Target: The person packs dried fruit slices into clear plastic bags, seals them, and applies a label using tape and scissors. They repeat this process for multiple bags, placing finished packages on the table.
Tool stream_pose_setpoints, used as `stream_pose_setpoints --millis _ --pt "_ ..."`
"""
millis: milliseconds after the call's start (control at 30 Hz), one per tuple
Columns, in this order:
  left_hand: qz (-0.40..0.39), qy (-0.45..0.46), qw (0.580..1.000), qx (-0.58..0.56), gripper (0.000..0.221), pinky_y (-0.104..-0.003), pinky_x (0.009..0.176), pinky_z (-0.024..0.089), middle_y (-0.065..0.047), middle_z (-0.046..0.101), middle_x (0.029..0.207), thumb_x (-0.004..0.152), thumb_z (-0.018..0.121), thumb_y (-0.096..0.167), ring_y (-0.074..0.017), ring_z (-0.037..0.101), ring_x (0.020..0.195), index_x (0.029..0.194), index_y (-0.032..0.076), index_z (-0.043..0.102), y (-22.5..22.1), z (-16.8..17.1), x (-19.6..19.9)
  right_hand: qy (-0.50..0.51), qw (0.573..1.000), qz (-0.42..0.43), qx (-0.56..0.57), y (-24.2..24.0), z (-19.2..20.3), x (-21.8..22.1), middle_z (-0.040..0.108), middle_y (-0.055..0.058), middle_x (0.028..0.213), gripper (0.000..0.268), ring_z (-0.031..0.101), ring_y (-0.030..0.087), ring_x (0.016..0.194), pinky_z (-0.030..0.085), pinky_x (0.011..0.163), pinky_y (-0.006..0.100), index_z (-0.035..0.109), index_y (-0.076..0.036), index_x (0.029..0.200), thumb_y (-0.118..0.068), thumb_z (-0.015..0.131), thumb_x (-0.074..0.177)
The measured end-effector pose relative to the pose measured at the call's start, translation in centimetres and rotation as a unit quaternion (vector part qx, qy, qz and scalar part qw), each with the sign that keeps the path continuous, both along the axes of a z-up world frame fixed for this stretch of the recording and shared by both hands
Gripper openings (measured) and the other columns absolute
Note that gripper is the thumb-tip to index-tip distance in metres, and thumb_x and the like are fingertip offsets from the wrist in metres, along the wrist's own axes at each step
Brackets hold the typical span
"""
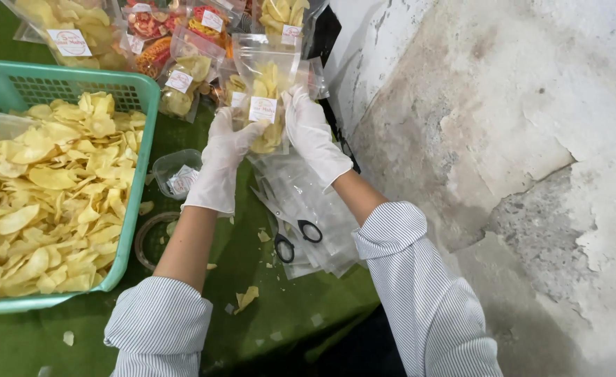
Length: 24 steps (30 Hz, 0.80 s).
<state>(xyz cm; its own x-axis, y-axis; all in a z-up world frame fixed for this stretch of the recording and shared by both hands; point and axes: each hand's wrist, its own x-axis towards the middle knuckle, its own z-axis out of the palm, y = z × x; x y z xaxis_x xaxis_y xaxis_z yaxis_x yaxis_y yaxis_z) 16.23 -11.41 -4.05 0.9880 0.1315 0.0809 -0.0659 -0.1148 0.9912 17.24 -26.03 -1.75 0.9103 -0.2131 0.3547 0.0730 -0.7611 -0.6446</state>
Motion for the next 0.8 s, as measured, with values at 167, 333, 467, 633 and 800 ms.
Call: stream_pose_setpoints --millis 167,333,467,633,800 --pt "0.040 -0.012 0.993 0.107 0.043 -0.040 0.074 0.057 -0.010 0.065 0.100 0.081 0.076 0.035 -0.0273 0.067 0.093 0.115 0.016 0.059 -1.0 -3.0 2.9 0.047 0.991 0.025 -0.119 -0.5 1.5 -0.4 0.072 0.005 0.096 0.045 0.066 0.024 0.103 0.054 0.087 0.042 0.064 -0.025 0.096 -0.066 0.047 0.086" --pt "0.107 0.011 0.888 0.447 0.077 -0.049 0.078 0.056 -0.015 0.050 0.106 0.081 0.077 0.043 -0.0383 0.057 0.101 0.132 0.002 0.037 0.3 -1.3 0.6 0.082 0.969 0.001 -0.233 -2.2 2.2 -2.1 0.050 0.016 0.119 0.056 0.051 0.036 0.116 0.047 0.094 0.048 0.045 -0.021 0.121 -0.062 0.057 0.085" --pt "0.011 0.088 0.889 0.449 0.115 -0.057 0.090 0.051 -0.017 0.040 0.123 0.078 0.083 0.035 -0.0433 0.052 0.112 0.153 0.015 -0.002 -0.4 1.8 -2.2 0.248 0.961 0.057 -0.107 -2.2 0.5 -2.6 0.011 0.016 0.160 0.095 0.025 0.036 0.144 0.032 0.113 0.049 0.015 -0.042 0.152 -0.058 0.072 0.078" --pt "0.174 -0.041 0.806 0.564 0.116 -0.046 0.061 0.057 -0.010 0.043 0.099 0.068 0.086 0.030 -0.0325 0.057 0.085 0.153 0.016 0.009 -2.1 -1.9 -0.3 0.252 0.961 0.085 -0.075 -0.4 1.4 -3.1 0.011 0.013 0.160 0.087 0.025 0.032 0.145 0.029 0.118 0.044 0.013 -0.037 0.153 -0.046 0.068 0.086" --pt "0.157 -0.046 0.827 0.538 0.138 -0.051 0.063 0.058 -0.013 0.048 0.102 0.050 0.092 0.049 -0.0358 0.060 0.087 0.153 0.011 0.008 -1.9 -3.2 3.7 0.246 0.956 0.075 -0.137 -1.0 -0.1 0.1 0.011 0.008 0.161 0.087 0.035 0.035 0.140 0.034 0.115 0.044 0.011 -0.046 0.151 -0.052 0.067 0.085"
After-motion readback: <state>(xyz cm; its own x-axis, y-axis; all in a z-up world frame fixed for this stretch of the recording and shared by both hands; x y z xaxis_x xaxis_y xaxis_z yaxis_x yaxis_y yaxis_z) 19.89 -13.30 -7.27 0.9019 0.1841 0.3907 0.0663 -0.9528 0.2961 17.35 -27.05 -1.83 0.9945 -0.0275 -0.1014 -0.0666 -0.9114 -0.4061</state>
